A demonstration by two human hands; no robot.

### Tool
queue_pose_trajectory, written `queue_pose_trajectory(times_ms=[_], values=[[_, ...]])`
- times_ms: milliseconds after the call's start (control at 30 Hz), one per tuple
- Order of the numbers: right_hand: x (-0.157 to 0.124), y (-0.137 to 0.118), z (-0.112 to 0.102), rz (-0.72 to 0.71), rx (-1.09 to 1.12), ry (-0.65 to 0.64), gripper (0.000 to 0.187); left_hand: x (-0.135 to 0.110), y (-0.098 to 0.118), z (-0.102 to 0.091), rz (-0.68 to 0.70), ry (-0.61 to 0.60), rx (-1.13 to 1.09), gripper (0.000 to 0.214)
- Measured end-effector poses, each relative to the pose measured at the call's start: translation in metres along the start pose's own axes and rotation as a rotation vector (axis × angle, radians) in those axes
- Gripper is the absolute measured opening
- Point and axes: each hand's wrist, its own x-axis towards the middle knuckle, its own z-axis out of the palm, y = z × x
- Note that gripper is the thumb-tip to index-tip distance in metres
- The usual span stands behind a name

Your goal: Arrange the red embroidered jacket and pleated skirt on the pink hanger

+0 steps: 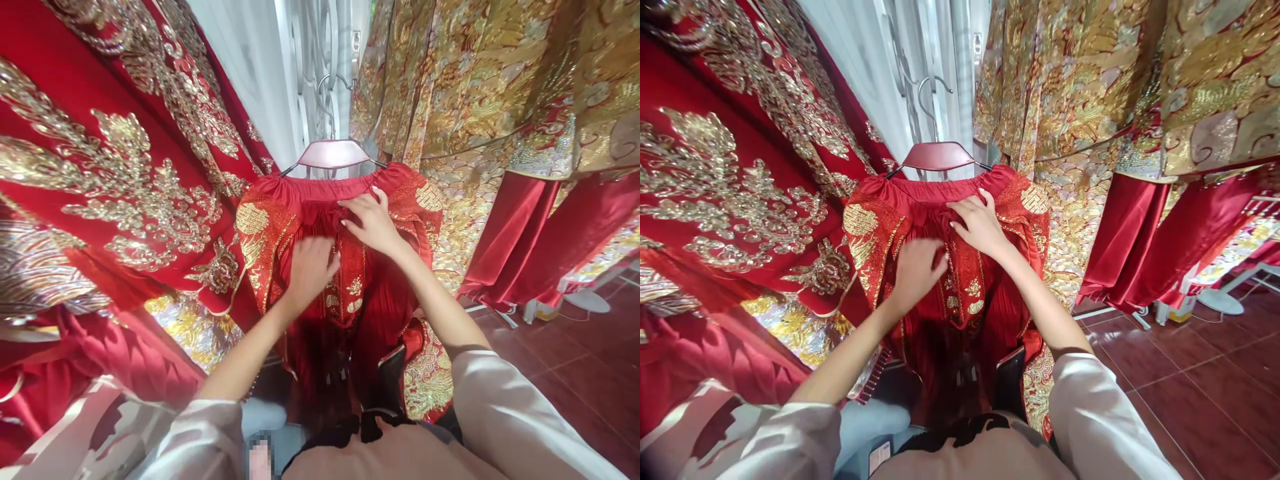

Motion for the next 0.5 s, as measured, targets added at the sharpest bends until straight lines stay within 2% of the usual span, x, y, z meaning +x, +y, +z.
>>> queue_pose_trajectory(times_ms=[33,67,100,200,300,400,500], values=[[-0.002,0.006,0.0,-0.008,0.014,-0.009,0.037,0.015,-0.001,-0.012,0.025,0.121,0.009,0.038],[-0.004,0.013,-0.002,-0.017,0.036,-0.017,0.035,0.029,-0.003,-0.021,0.062,0.19,0.009,0.04],[-0.007,0.021,-0.004,-0.023,0.063,-0.02,0.034,0.039,-0.004,-0.027,0.103,0.203,0.0,0.041],[-0.01,0.045,-0.012,-0.02,0.159,-0.015,0.031,0.052,-0.006,-0.031,0.181,0.112,-0.067,0.032],[-0.008,0.053,-0.017,-0.045,0.275,-0.072,0.041,0.045,-0.006,-0.031,0.171,0.077,-0.191,0.023],[-0.005,0.04,-0.023,-0.087,0.365,-0.156,0.049,0.036,-0.009,-0.036,0.173,0.043,-0.327,0.02],[-0.005,0.021,-0.032,-0.101,0.37,-0.215,0.038,0.032,-0.012,-0.043,0.171,0.018,-0.386,0.025]])
